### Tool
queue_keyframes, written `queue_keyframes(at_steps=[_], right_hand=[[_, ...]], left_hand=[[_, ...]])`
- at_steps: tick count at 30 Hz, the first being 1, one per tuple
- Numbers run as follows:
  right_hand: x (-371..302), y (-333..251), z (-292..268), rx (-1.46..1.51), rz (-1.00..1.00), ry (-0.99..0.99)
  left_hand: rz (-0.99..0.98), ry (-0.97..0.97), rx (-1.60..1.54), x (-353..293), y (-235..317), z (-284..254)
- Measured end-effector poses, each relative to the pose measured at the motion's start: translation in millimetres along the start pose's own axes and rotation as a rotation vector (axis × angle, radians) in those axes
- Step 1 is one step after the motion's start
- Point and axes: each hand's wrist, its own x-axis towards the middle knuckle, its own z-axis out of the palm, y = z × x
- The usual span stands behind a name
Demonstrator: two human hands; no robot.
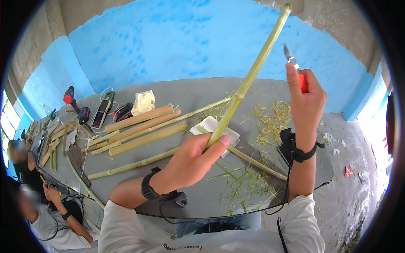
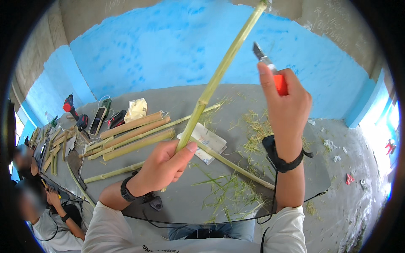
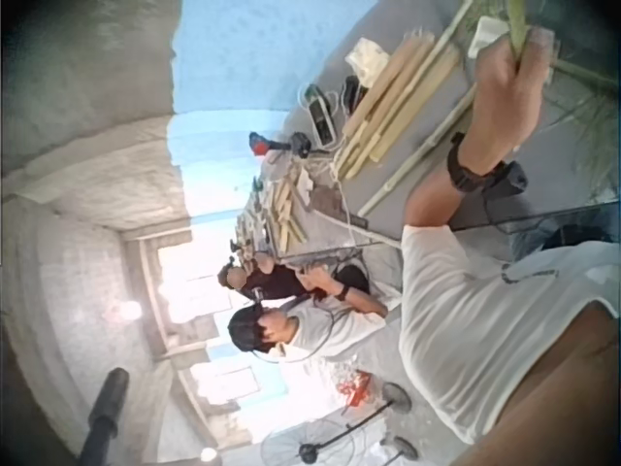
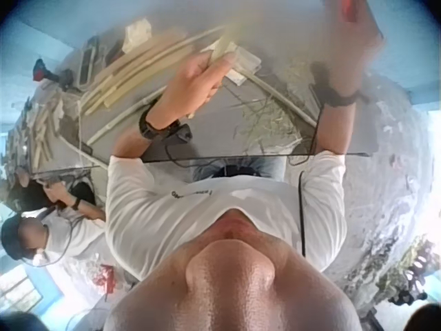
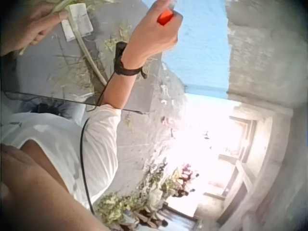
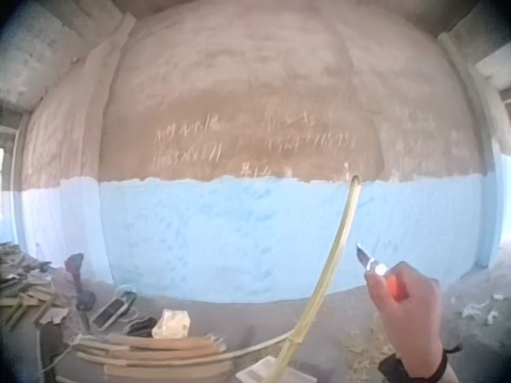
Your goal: Scraping the surface of a bamboo stalk with a utility knife.
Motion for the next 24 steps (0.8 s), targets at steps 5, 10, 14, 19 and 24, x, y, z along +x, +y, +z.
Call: queue_keyframes(at_steps=[5,10,14,19,24], right_hand=[[-16,-19,1,0.131,-0.085,-0.148],[-29,-26,4,0.143,-0.334,-0.440],[-36,-32,2,0.114,-0.377,-0.499],[-40,-36,6,0.081,-0.394,-0.341],[-26,-21,22,-0.068,-0.313,-0.127]], left_hand=[[0.066,-0.006,0.071,-1,6,2],[0.026,0.016,-0.074,1,5,-4],[0.057,0.086,-0.084,-2,8,-1],[0.151,0.140,0.004,2,1,0],[0.085,0.125,-0.040,1,3,-3]])
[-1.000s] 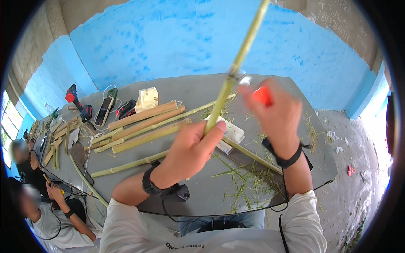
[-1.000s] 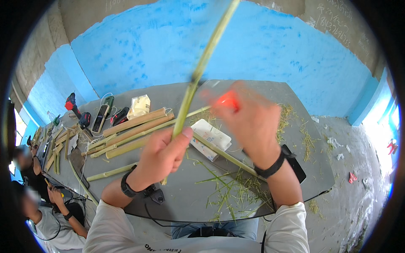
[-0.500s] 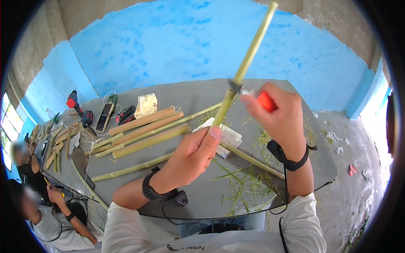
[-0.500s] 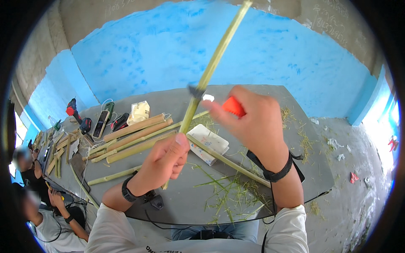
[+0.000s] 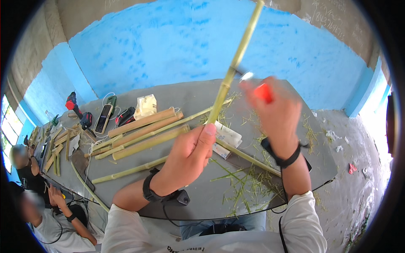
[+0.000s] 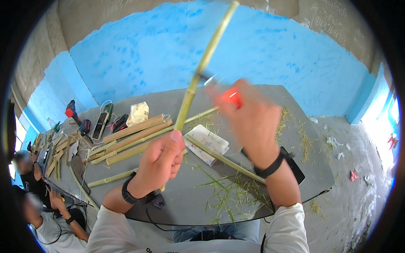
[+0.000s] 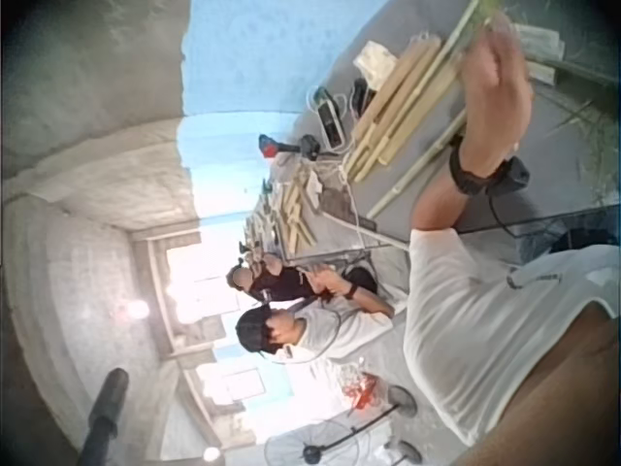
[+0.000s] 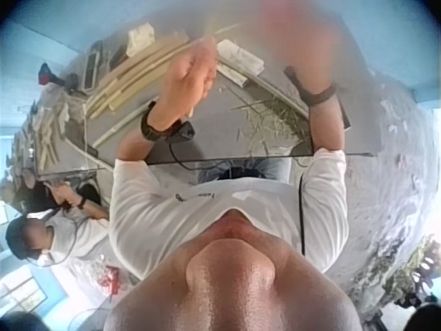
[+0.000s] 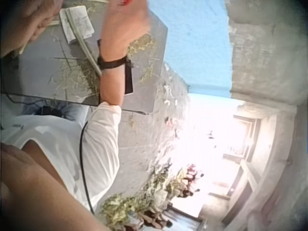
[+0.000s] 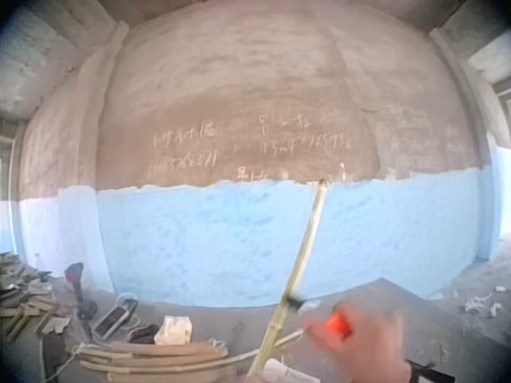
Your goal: Scraping the surface of a bamboo stalk with a utility knife.
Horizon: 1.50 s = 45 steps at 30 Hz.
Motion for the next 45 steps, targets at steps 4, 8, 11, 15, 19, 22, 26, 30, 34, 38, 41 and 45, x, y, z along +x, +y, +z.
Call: queue_keyframes(at_steps=[4,8,11,15,19,22,26,30,34,38,41,45], right_hand=[[10,23,-12,0.018,0.220,0.129],[7,6,-13,0.146,0.243,0.046],[6,2,-13,0.241,0.255,-0.041],[8,-4,-25,0.348,0.283,-0.074],[9,-16,-45,0.535,0.247,-0.036],[4,-26,-71,0.564,0.116,-0.069],[-34,-27,-119,0.606,0.125,-0.263],[-130,-11,-138,0.636,0.354,-0.429],[-179,-9,-120,0.686,0.521,-0.493],[-197,-10,-101,0.695,0.544,-0.539],[-216,-15,-88,0.739,0.600,-0.592],[-224,-24,-87,0.716,0.584,-0.548]], left_hand=[[0.017,-0.092,-0.001,-3,-2,2],[-0.045,-0.150,-0.099,2,0,-2],[-0.064,-0.176,-0.155,4,4,-2],[-0.051,-0.248,-0.265,13,-5,-10],[0.011,-0.306,-0.321,4,8,11],[-0.012,-0.355,-0.309,-5,17,23],[-0.030,-0.297,-0.298,-38,15,26],[-0.095,-0.152,-0.396,-98,-37,38],[-0.062,0.098,-0.419,-130,-84,81],[-0.040,0.170,-0.308,-145,-102,98],[-0.070,0.212,-0.266,-150,-114,103],[0.004,0.168,-0.320,-150,-134,106]])
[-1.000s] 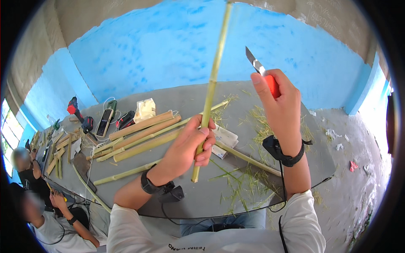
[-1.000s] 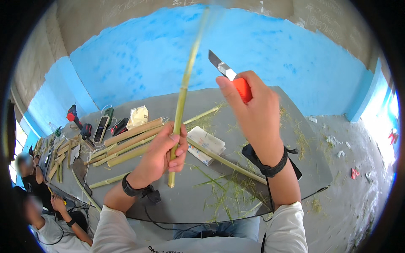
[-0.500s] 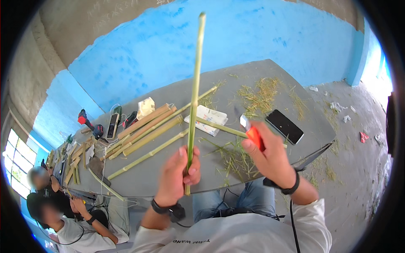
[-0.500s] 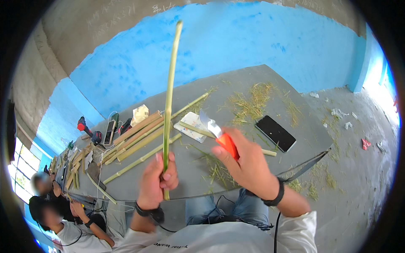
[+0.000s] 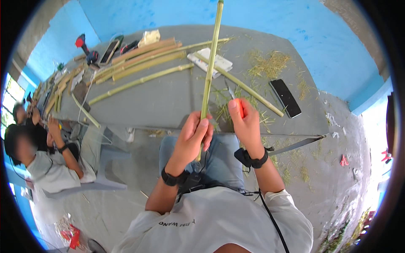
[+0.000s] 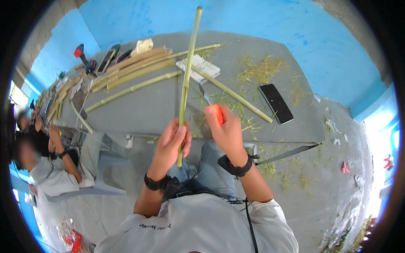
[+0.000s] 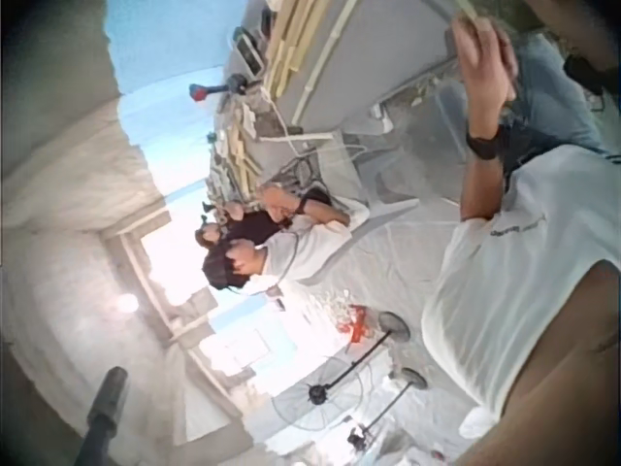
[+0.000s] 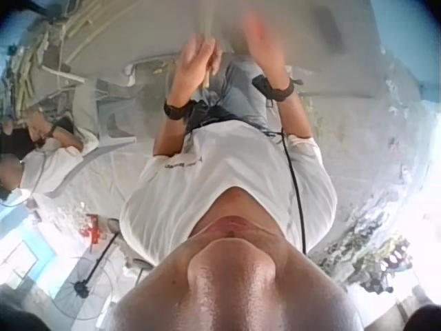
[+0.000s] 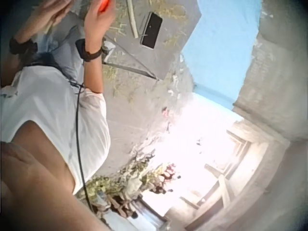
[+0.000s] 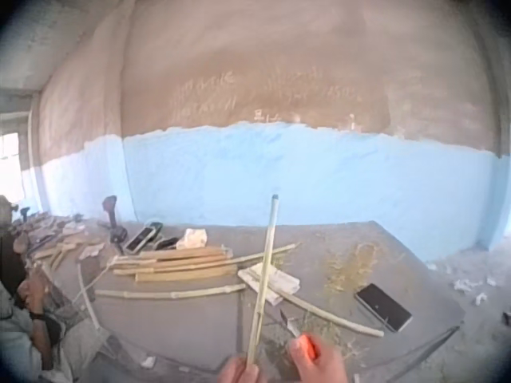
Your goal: Scraping the surface of a bamboo stalk with a utility knife.
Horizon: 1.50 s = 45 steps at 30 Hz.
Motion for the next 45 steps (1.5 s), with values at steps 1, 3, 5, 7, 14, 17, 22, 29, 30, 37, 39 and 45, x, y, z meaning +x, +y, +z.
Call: queue_keyframes(at_steps=[1,3,5,7,14,17,22,29,30,37,39,45], right_hand=[[1,1,0,-0.005,0.014,0.010],[0,2,-1,-0.046,0.003,-0.027],[1,5,-1,-0.082,-0.029,-0.035],[0,5,-1,-0.128,-0.014,-0.047],[13,-2,-3,-0.255,0.056,-0.186],[24,-3,1,-0.178,0.020,-0.213],[31,-2,15,-0.375,-0.071,-0.259],[20,-1,14,-0.466,-0.116,-0.253],[22,-2,14,-0.455,-0.124,-0.241],[23,0,10,-0.361,-0.110,-0.250],[23,2,10,-0.394,-0.077,-0.192],[30,1,11,-0.347,0.037,-0.023]], left_hand=[[0.026,-0.052,0.008,4,-3,-2],[0.032,-0.077,-0.006,5,1,-2],[0.016,-0.146,-0.024,8,12,-5],[0.016,-0.181,0.023,15,11,-18],[-0.189,-0.340,-0.020,43,21,-42],[-0.153,-0.400,-0.030,54,22,-42],[-0.150,-0.231,0.063,53,23,-43],[-0.243,-0.173,0.019,48,22,-43],[-0.245,-0.195,0.002,57,23,-46],[-0.195,-0.226,0.027,54,18,-44],[-0.185,-0.276,0.056,55,22,-42],[-0.216,-0.237,0.054,62,29,-43]])
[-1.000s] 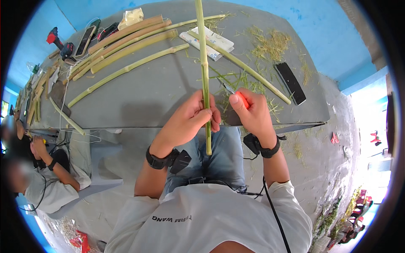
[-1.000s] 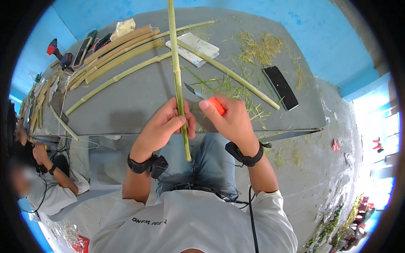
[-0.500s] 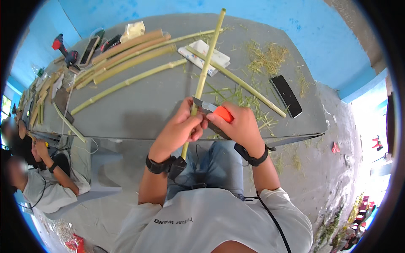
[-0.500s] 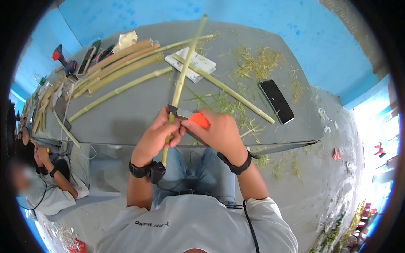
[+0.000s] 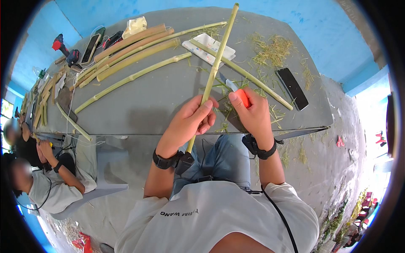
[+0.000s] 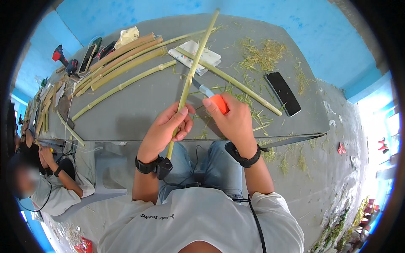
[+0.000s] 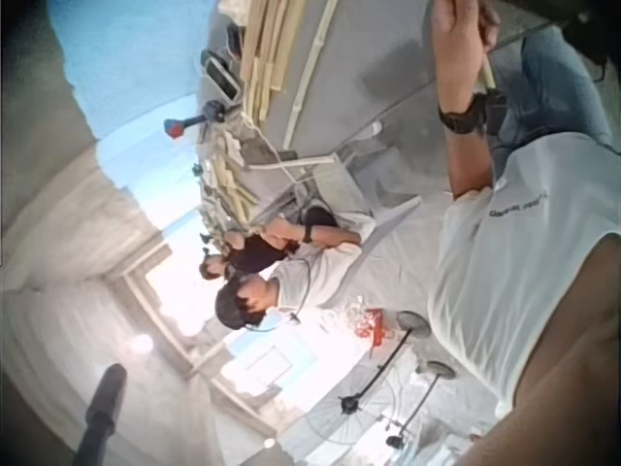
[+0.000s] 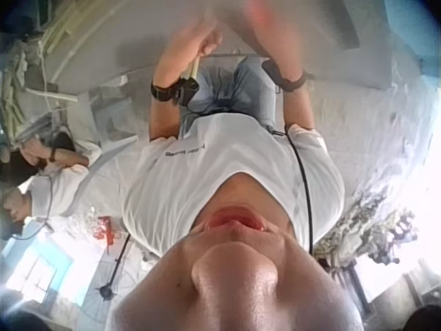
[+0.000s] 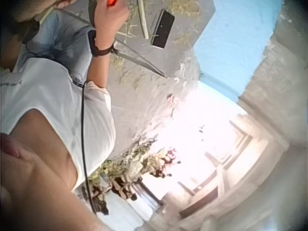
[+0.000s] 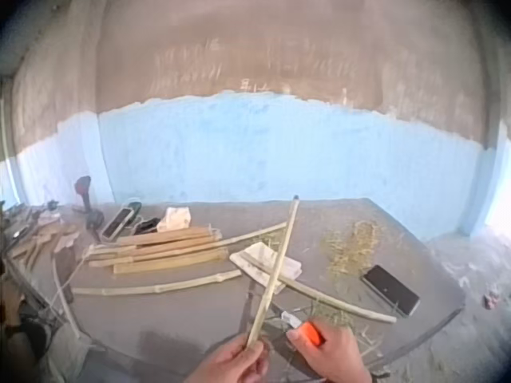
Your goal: Scraping the surface of a bamboo stalk with a utility knife.
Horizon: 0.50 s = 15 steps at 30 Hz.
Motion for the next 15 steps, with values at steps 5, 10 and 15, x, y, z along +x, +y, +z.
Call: queue_keyframes(at_steps=[5,10,15], right_hand=[[-4,2,1,-0.090,-0.016,-0.093],[-6,-5,2,0.042,0.047,0.007],[-5,-1,2,-0.004,0.017,0.012]], left_hand=[[-0.068,0.019,-0.025,-11,-7,2],[0.001,0.067,-0.174,-9,-4,5],[0.011,0.013,-0.260,-10,6,-4]])
